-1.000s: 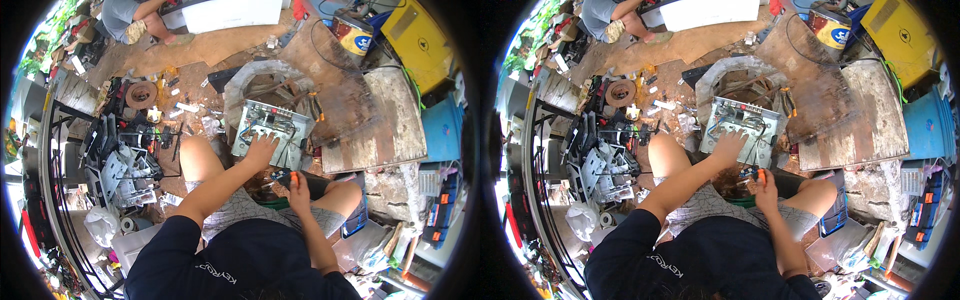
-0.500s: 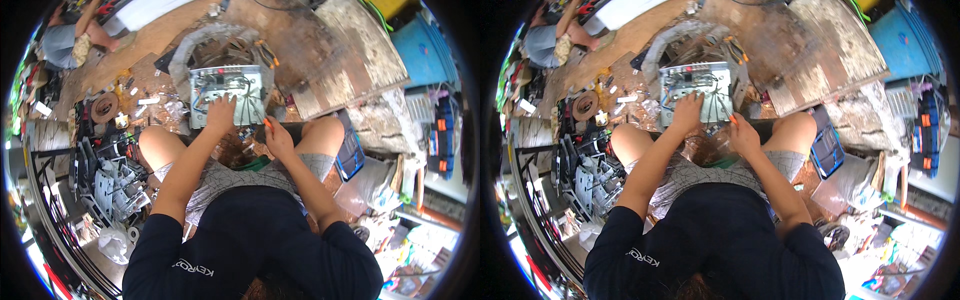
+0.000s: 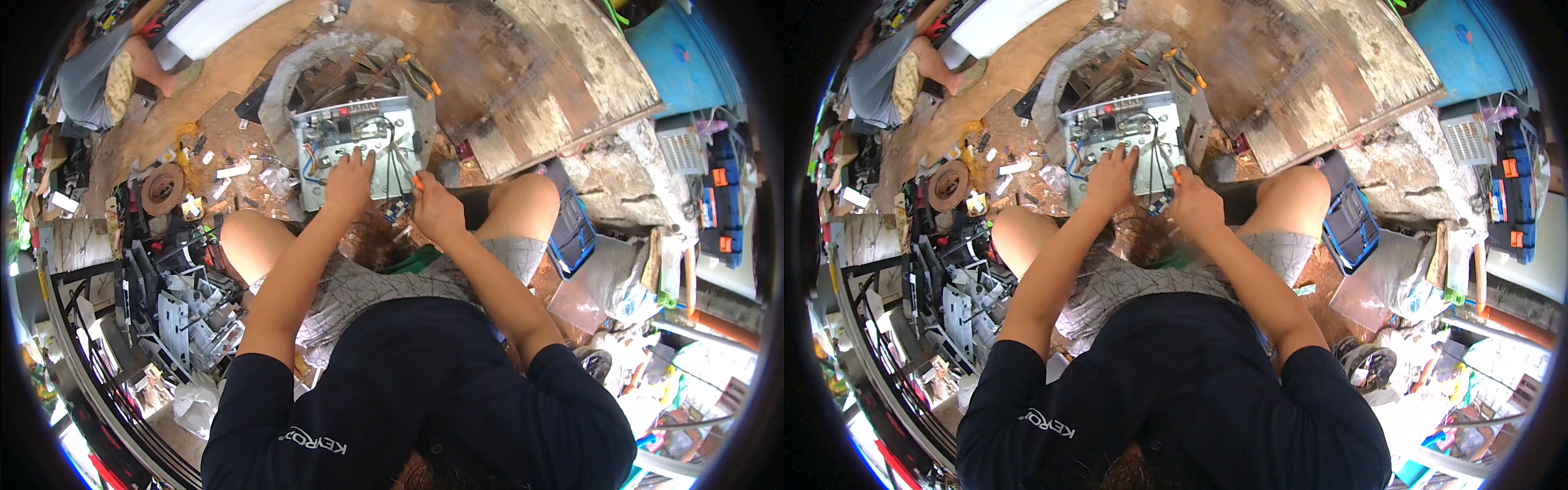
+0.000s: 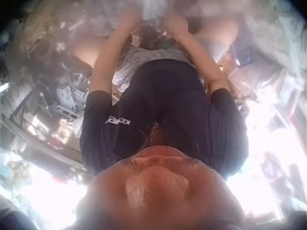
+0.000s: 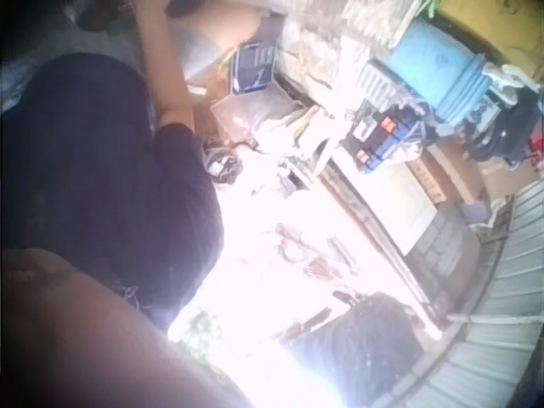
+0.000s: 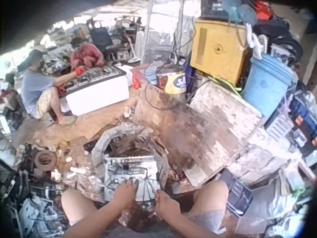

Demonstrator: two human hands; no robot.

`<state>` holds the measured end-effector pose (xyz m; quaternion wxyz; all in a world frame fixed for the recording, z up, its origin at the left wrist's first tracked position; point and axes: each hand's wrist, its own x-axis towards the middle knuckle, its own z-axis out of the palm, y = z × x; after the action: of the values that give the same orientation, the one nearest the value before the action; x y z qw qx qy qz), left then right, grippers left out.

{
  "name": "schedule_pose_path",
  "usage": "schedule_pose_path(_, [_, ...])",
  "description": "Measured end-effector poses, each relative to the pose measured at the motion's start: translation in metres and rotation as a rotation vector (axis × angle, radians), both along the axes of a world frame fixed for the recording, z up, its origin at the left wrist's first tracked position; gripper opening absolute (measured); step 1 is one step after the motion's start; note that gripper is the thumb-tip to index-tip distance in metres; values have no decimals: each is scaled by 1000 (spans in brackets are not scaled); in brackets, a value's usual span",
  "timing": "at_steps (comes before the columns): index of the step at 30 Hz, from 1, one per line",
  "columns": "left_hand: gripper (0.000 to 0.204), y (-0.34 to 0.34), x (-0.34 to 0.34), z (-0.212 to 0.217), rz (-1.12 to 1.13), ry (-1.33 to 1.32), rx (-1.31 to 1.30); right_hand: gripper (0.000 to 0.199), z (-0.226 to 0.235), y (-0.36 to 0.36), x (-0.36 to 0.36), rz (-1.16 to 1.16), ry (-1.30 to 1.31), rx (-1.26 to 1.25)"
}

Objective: The person is disassembling an electronic set-top box by using a screwdriver to remove screws from the casing and pliers to pull apart metal components from the chassis.

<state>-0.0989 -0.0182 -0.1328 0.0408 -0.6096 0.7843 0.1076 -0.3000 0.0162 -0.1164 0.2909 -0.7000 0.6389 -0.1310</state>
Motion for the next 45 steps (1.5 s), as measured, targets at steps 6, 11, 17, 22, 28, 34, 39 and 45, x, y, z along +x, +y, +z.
schedule_pose_path(6, [76, -8, -5, -9, -4, 14, -89, 26, -4, -1, 12, 42, 89, -101])
schedule_pose_path(11, [88, -5, 0, -9, 12, 43, -47, 24, -26, -3, 21, 100, 194, -82])
schedule_pose_path(17, [93, -5, 0, -11, 8, 59, -12, 25, -20, -11, 20, 166, 227, -100])
schedule_pose_path(22, [97, -3, 1, -3, -2, 52, -26, 26, 28, -46, 29, 331, 316, -73])
schedule_pose_path(28, [100, -2, 5, -1, -11, 10, 30, 28, 28, -29, 33, 272, 256, -46])
schedule_pose_path(34, [83, -6, 2, -28, -10, 54, -90, 25, -11, -10, 29, 84, 129, -31])
schedule_pose_path(39, [79, -5, 3, -23, 10, 84, -61, 32, 14, -31, 27, 184, 260, -1])
schedule_pose_path(45, [82, -4, 4, -5, -7, 62, 16, 31, 56, -70, 44, 330, 320, -79])
